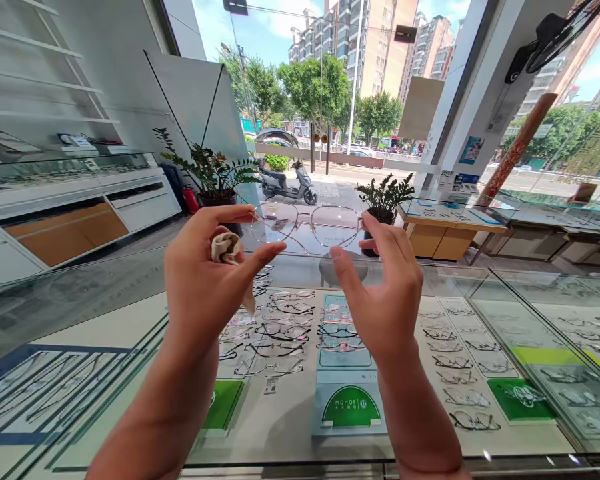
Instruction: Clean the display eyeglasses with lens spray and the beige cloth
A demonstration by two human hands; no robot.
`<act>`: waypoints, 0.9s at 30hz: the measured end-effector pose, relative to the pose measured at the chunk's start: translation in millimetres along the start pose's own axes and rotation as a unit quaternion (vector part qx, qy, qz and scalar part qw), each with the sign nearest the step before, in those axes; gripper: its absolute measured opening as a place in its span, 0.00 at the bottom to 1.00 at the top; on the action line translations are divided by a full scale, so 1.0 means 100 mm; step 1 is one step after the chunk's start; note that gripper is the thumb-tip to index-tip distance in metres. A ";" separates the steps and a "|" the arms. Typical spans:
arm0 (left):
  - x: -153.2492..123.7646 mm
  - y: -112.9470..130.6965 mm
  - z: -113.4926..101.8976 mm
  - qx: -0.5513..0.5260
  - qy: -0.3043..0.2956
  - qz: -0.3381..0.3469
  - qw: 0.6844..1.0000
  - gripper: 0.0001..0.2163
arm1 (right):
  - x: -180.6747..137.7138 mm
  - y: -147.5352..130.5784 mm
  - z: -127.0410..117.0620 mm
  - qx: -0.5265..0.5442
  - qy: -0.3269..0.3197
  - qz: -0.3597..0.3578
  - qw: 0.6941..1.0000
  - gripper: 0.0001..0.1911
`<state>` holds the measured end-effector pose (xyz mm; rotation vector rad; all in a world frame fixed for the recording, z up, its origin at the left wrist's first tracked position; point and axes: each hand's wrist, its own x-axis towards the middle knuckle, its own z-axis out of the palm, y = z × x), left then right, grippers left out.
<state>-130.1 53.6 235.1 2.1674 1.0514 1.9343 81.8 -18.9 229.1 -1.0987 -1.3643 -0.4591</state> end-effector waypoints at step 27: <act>0.01 0.05 0.03 -0.053 0.010 -0.014 0.998 0.25 | -0.05 -0.05 0.05 0.022 0.004 0.029 0.999 0.26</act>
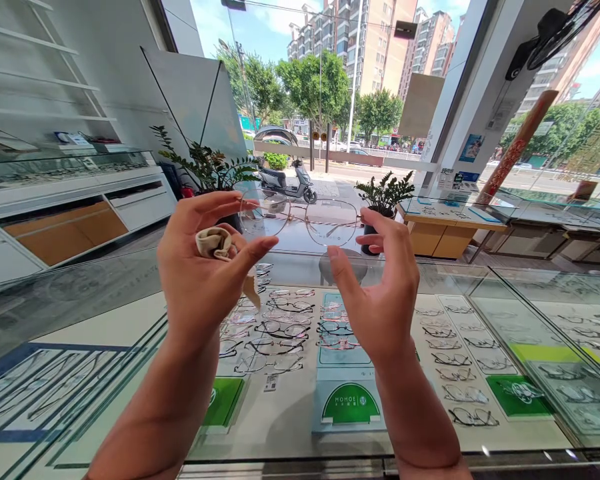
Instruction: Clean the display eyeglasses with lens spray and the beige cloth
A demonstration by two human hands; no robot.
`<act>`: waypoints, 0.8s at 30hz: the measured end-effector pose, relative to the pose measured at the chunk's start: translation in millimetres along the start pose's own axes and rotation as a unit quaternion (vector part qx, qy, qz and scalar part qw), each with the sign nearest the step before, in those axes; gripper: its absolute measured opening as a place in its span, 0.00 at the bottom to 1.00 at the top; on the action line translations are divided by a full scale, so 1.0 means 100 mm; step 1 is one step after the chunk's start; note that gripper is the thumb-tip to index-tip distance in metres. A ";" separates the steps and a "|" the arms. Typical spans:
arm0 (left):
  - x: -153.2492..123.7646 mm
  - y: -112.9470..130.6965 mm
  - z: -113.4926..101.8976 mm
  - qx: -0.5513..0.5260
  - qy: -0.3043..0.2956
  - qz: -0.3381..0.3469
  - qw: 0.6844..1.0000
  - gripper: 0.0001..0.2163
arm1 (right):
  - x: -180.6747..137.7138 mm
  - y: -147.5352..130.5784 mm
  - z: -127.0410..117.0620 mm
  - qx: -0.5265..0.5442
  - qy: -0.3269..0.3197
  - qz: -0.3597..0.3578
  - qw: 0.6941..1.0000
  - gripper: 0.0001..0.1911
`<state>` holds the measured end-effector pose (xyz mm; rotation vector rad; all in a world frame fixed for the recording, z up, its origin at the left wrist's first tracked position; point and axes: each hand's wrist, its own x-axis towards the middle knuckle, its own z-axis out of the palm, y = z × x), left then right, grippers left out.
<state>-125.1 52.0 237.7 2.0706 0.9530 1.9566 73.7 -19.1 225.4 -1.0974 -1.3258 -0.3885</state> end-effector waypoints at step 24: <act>-0.04 -0.02 0.01 -0.026 0.031 0.006 0.999 0.29 | 0.04 0.09 -0.03 0.066 -0.034 0.021 0.997 0.27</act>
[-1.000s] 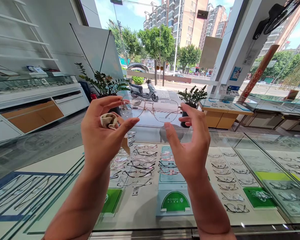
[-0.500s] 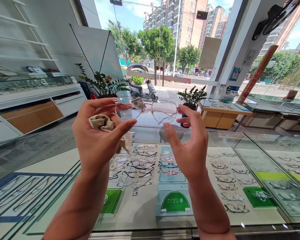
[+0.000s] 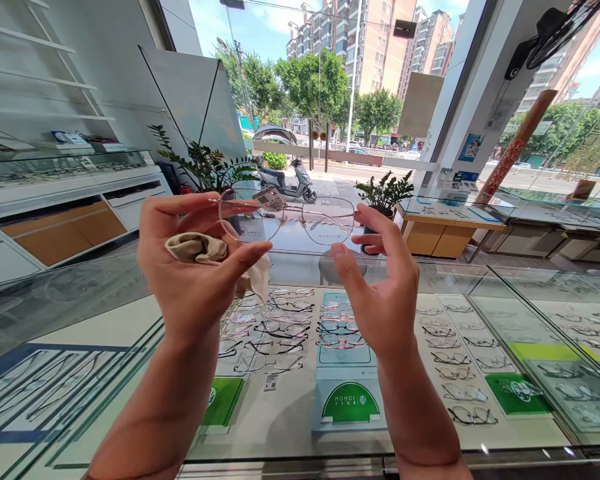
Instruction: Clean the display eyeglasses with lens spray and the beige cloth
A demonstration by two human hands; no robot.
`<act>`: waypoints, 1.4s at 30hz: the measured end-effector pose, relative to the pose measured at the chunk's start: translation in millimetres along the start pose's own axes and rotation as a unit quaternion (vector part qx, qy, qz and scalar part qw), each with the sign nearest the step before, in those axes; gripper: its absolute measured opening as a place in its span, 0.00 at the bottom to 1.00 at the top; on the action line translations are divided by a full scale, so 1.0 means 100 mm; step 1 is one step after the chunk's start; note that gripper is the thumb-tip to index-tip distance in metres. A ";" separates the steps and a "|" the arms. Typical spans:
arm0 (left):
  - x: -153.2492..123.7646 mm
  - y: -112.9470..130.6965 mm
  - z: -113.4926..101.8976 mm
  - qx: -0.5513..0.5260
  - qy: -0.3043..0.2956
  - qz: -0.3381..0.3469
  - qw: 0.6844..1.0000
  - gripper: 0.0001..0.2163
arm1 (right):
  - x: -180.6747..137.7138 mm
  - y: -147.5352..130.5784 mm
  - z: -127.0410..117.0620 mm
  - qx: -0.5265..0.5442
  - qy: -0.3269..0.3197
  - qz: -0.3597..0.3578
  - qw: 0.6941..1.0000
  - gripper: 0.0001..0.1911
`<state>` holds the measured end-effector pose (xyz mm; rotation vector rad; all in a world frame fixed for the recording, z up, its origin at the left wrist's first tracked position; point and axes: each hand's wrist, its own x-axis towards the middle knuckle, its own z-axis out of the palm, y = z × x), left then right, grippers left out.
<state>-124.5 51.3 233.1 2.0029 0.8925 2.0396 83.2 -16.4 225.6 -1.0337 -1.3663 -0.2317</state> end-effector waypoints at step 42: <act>0.09 -0.23 0.18 -0.194 -0.066 -0.074 0.976 0.28 | 0.17 0.13 0.09 0.305 0.017 0.242 0.921 0.14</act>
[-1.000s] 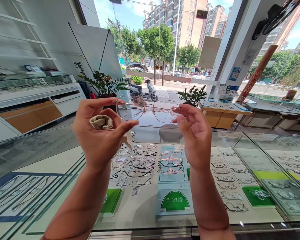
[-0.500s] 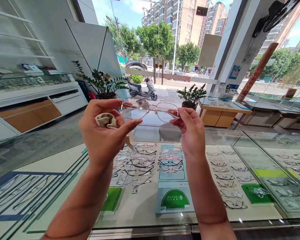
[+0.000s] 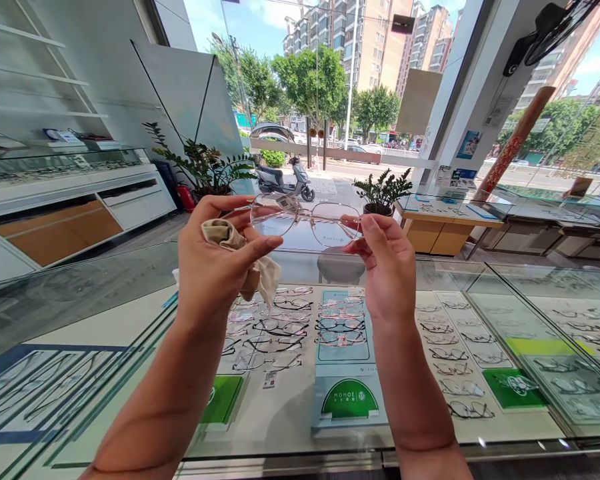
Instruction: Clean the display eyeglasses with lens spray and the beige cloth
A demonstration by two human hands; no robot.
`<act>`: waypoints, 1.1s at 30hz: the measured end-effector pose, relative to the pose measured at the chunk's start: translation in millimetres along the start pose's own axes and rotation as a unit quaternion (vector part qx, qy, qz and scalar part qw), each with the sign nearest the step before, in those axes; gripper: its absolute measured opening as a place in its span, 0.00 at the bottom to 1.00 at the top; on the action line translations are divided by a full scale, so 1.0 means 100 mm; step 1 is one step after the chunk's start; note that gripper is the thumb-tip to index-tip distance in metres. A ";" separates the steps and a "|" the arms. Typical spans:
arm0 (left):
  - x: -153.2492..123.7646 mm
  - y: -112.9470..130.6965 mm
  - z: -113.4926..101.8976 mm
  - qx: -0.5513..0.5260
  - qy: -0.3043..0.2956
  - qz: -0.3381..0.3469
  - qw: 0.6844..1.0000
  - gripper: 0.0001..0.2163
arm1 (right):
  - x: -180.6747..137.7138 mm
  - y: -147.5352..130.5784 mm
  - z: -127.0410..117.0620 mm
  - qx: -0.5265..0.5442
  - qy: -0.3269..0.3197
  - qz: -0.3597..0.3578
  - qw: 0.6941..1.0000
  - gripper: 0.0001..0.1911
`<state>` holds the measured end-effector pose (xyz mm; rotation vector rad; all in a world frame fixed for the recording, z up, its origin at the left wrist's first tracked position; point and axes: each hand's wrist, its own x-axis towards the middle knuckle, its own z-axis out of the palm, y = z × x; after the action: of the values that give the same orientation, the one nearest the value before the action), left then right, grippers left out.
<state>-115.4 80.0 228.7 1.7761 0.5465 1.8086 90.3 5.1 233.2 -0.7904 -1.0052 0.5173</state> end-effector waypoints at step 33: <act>-0.15 0.29 0.11 0.020 0.061 -0.061 0.996 0.29 | 0.17 0.22 -0.05 0.045 -0.018 0.072 0.996 0.14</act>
<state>-107.7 47.2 236.1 1.6272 0.7279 1.8409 101.2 28.8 223.6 -0.7799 -0.9548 0.6981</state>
